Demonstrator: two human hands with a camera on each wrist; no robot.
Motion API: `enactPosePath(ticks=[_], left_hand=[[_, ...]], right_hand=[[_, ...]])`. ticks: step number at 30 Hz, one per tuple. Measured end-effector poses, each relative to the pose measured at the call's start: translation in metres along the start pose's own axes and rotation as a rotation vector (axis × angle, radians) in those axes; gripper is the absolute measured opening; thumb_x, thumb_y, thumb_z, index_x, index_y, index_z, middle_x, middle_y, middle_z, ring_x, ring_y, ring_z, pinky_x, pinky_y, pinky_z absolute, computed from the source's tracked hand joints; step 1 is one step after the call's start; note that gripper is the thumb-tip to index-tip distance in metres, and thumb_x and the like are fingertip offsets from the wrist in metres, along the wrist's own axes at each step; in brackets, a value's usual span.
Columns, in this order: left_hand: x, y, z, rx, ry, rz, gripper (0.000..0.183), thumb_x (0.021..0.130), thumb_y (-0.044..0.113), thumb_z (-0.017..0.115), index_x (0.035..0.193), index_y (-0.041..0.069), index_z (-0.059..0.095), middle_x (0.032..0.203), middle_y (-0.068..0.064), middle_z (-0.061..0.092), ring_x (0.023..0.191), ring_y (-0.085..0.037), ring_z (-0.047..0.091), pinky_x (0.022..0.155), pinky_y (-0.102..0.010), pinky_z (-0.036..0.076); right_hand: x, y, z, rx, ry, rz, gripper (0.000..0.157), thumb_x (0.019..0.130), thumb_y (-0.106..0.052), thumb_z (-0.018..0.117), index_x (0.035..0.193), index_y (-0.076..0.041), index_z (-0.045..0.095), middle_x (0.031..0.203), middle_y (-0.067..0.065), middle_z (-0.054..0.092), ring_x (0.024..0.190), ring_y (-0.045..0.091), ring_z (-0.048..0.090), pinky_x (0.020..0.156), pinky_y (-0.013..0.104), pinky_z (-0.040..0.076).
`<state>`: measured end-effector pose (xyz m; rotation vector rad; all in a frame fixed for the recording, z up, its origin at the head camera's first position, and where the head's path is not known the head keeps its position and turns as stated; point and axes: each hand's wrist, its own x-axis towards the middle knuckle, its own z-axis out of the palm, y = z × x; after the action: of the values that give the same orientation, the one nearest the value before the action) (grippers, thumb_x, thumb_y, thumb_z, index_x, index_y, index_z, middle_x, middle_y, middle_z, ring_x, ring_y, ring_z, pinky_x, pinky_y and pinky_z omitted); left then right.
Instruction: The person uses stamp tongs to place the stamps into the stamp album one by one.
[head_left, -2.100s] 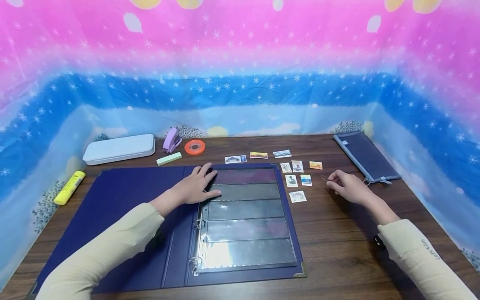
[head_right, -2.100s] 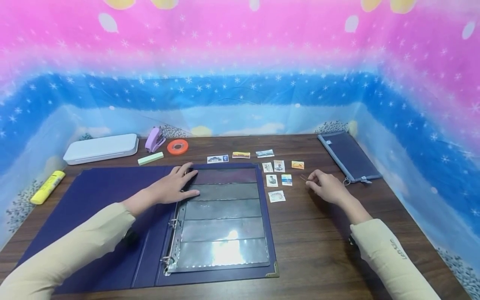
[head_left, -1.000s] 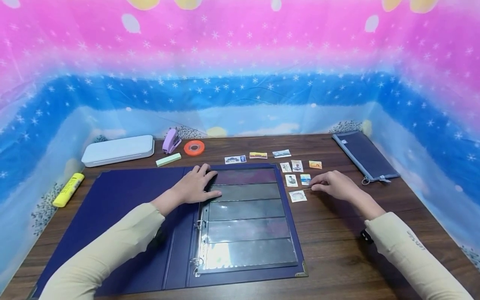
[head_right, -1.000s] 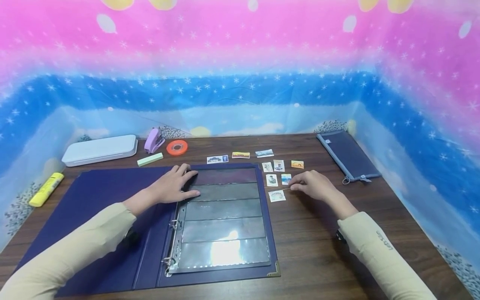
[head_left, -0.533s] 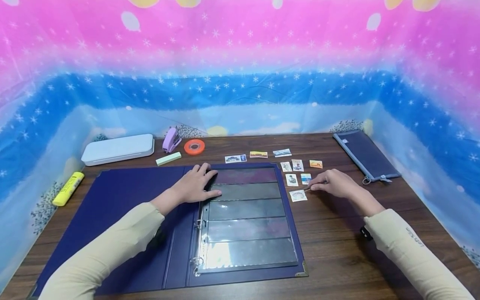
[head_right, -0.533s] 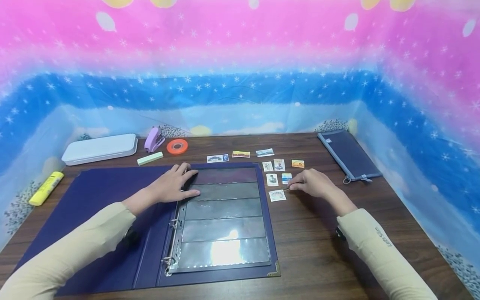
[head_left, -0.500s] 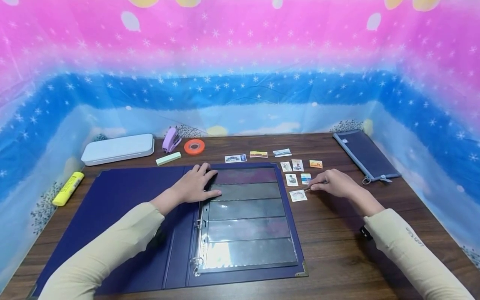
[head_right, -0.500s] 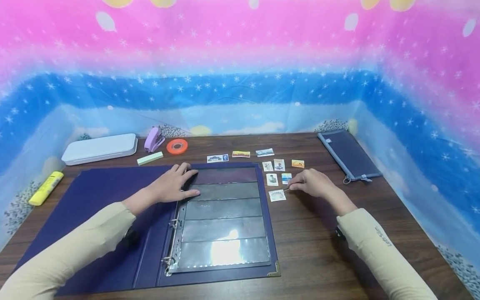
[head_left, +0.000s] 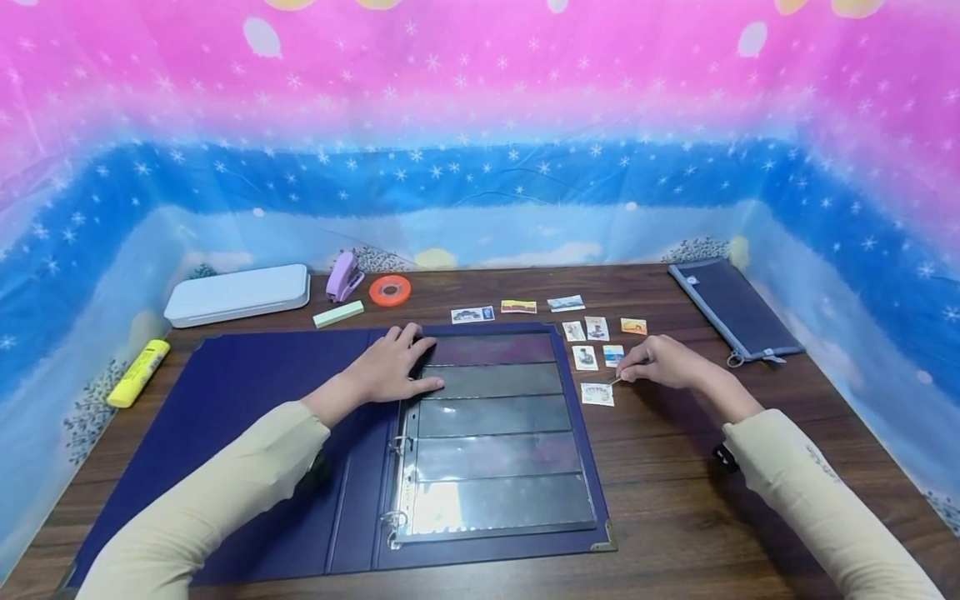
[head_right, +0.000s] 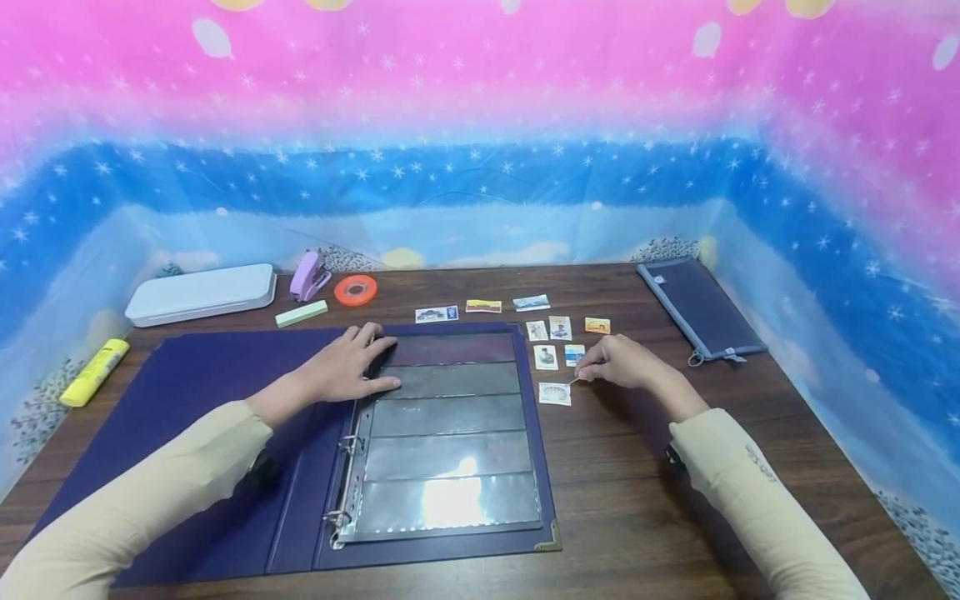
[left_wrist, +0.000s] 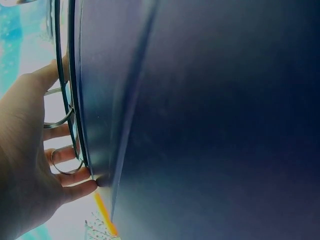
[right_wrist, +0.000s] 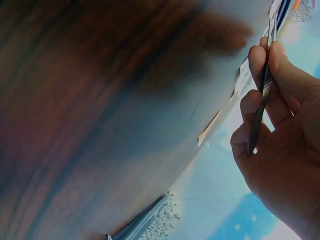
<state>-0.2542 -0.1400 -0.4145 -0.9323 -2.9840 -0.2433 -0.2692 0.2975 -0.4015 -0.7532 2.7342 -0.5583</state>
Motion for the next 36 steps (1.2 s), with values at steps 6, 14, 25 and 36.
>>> enactPosePath(ticks=[6,14,25,36], left_hand=[[0.002,-0.002,-0.002,-0.011,-0.001,0.000,0.072,0.085,0.057,0.055,0.136,0.007,0.045,0.132,-0.020,0.042,0.110,-0.037,0.046,0.090,-0.051,0.040],[0.008,0.003,-0.018,-0.018,-0.055,0.019,0.071,0.084,0.054,0.060,0.132,0.002,0.049,0.132,-0.021,0.043,0.122,-0.040,0.038,0.103,-0.058,0.027],[0.037,0.013,-0.014,-0.032,-0.107,-0.074,0.064,0.087,0.050,0.058,0.128,0.001,0.051,0.134,-0.021,0.044,0.121,-0.037,0.042,0.099,-0.054,0.032],[0.041,0.018,-0.002,-0.098,-0.042,-0.148,0.046,0.087,0.045,0.059,0.103,0.003,0.052,0.104,-0.013,0.047,0.095,-0.028,0.040,0.077,-0.041,0.027]], right_hand=[[0.002,-0.002,-0.002,0.013,-0.037,0.027,0.015,0.090,-0.017,0.060,0.093,-0.008,0.073,0.078,0.000,0.070,0.066,0.006,0.055,0.064,0.025,0.044],[0.005,-0.006,-0.004,0.034,-0.004,0.041,0.017,0.091,-0.016,0.059,0.095,-0.005,0.072,0.078,0.003,0.069,0.066,0.010,0.053,0.064,0.026,0.042],[0.030,-0.032,-0.016,0.130,0.140,0.075,0.021,0.092,-0.014,0.056,0.104,-0.002,0.070,0.102,0.018,0.070,0.060,0.017,0.055,0.062,0.029,0.041],[0.068,-0.063,-0.016,0.174,0.185,0.068,0.026,0.095,-0.018,0.052,0.110,-0.002,0.067,0.103,0.019,0.069,0.045,0.011,0.029,0.056,0.029,0.036]])
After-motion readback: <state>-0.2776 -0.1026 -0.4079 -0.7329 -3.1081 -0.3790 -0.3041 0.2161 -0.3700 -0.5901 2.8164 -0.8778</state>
